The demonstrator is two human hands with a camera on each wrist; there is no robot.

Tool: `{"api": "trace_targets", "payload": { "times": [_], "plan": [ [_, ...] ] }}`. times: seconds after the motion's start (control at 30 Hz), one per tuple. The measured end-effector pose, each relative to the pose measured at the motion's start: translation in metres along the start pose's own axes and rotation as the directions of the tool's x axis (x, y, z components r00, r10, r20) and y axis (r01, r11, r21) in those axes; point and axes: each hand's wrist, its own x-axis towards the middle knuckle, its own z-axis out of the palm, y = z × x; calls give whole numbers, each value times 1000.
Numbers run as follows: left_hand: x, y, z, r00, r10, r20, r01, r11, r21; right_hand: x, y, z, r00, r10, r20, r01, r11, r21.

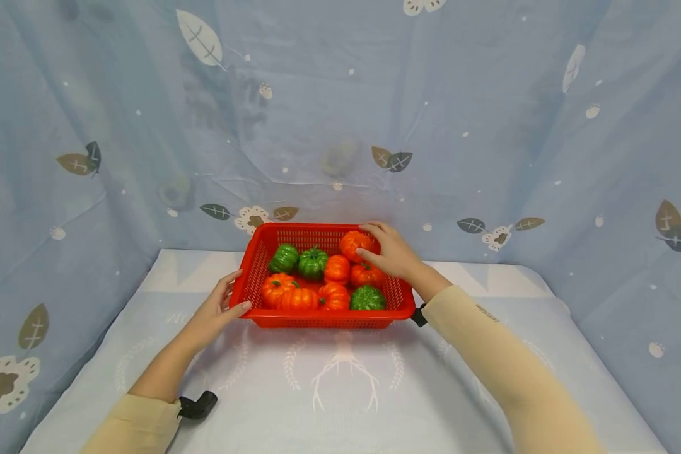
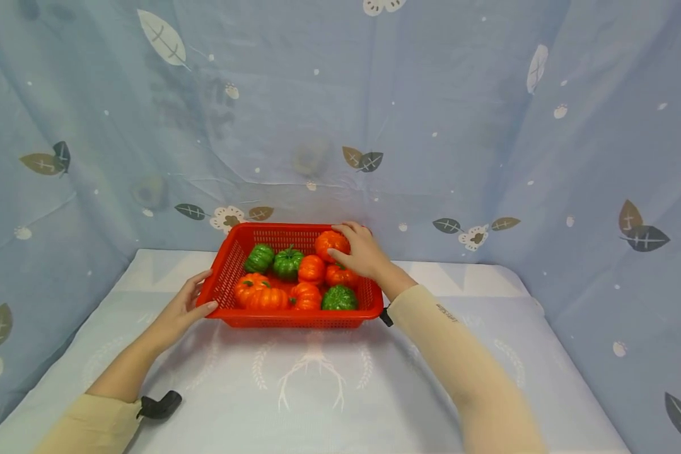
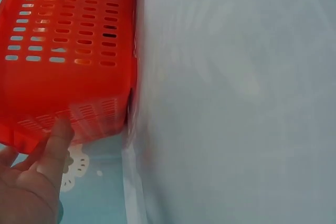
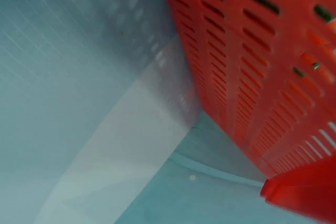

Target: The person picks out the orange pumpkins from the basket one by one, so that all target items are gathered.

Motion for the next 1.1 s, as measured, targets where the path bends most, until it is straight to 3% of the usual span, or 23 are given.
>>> {"api": "trace_targets", "payload": {
  "times": [0.27,0.67,0.9,1.1],
  "plan": [
    [0,-2,2,1000,-1,-5,0,999,-39,19,11,7,999,16,47,-16,1000,1],
    [0,-2,3,1000,-7,-18,5,998,-68,31,18,12,987,32,156,-29,999,-21],
    [0,-3,2,1000,-13,-17,11,997,-78,29,18,11,991,23,132,-22,1000,-9],
    [-1,-3,1,1000,-8,-18,6,997,-77,23,19,8,998,-13,62,8,996,84]
  ]
}}
